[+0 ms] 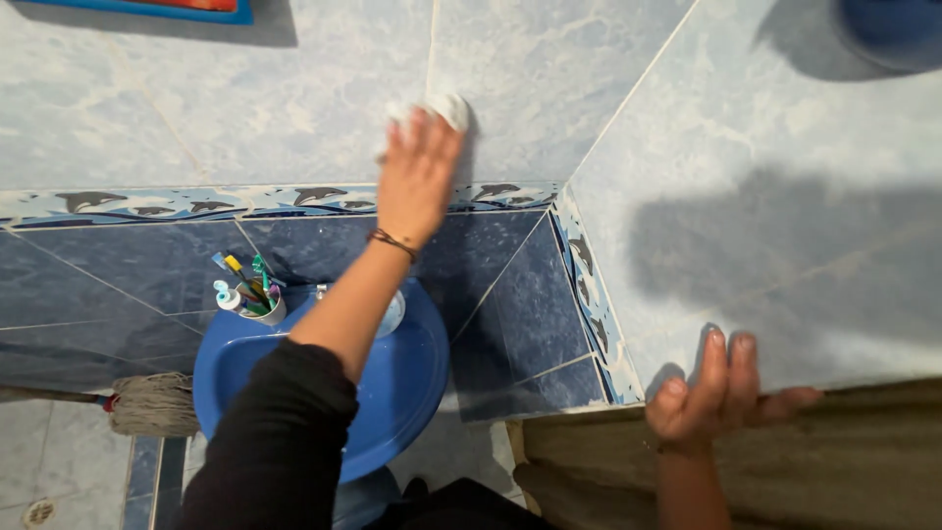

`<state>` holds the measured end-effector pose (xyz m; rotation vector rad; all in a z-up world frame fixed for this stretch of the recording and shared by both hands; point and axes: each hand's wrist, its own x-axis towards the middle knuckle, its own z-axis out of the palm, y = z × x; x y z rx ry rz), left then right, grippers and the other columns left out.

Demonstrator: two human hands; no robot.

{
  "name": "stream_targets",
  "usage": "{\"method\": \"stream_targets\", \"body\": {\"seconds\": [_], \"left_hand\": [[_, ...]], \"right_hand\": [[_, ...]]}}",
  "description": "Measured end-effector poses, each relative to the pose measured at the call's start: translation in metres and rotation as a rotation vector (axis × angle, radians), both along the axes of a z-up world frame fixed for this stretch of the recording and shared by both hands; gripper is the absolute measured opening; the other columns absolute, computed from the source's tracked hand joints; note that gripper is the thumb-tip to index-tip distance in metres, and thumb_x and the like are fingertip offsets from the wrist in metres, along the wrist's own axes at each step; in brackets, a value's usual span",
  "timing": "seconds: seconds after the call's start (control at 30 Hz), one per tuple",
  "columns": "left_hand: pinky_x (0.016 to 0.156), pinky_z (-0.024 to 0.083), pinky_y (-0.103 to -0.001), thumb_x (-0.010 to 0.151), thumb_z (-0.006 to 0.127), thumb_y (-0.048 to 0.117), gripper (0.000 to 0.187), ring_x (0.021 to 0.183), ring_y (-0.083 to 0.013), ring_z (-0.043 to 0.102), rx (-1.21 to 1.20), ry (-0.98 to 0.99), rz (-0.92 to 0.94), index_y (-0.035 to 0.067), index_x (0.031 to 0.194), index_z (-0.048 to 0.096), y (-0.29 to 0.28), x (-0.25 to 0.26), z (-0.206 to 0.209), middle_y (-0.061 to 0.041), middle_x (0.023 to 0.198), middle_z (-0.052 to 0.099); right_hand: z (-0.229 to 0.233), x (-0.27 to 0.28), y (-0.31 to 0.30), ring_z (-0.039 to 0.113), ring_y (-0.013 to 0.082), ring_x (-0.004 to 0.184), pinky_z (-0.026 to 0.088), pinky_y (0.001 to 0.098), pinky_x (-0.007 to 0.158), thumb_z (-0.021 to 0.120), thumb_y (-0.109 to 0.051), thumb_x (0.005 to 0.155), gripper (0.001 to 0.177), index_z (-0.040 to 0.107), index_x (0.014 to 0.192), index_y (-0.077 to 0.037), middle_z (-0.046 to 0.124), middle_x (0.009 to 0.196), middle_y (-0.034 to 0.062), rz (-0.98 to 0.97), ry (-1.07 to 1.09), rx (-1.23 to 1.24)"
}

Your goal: The recorder cleans the tiles and sink in a bathroom using a sponge and a cloth.

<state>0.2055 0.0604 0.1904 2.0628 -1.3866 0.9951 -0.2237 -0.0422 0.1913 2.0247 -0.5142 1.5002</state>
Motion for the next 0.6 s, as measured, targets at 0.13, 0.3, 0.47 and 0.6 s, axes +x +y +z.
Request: {"method": "stream_targets", "body": {"seconds": [0.13,0.3,0.47,0.6], "left_hand": [[0.129,0.017,-0.053,0.102,0.053,0.012,0.062,0.158,-0.0257,0.024,-0.018,-0.200,-0.040,0.019,0.162,0.040,-0.040,-0.013,-0.057,-0.003,0.166,0.037],[0.130,0.005,-0.049,0.103,0.044,0.017,0.063,0.160,-0.0191,0.013,0.118,-0.148,-0.034,0.024,0.165,0.034,-0.084,-0.041,-0.076,0.003,0.170,0.030],[0.128,0.005,-0.043,0.098,0.041,0.015,0.066,0.157,-0.0112,0.012,0.273,-0.294,-0.039,0.024,0.163,0.032,-0.120,-0.060,-0.082,0.006,0.171,0.023],[0.132,0.010,-0.037,0.104,0.040,0.016,0.064,0.159,-0.0083,0.015,0.241,-0.284,-0.165,0.016,0.167,0.029,-0.110,-0.062,-0.088,0.005,0.173,0.022]], "right_hand": [[-0.004,0.000,-0.006,0.016,0.0501,0.152,0.007,0.0760,0.123,0.032,-0.032,0.105,0.058,0.072,0.123,0.006,0.059,0.141,0.0236,0.012,-0.032,-0.082],[0.002,0.000,0.001,0.018,0.0527,0.150,0.006,0.0754,0.122,0.035,-0.032,0.106,0.059,0.073,0.118,0.012,0.062,0.135,0.0294,0.008,-0.003,-0.063],[0.007,-0.001,-0.006,0.021,0.0549,0.148,0.007,0.0749,0.120,0.036,-0.029,0.104,0.057,0.073,0.115,0.013,0.065,0.128,0.0309,0.034,0.019,-0.139],[0.003,-0.005,-0.008,0.023,0.0564,0.146,0.004,0.0757,0.120,0.037,-0.026,0.101,0.054,0.073,0.111,0.013,0.066,0.124,0.0321,0.049,0.034,-0.148]]}}
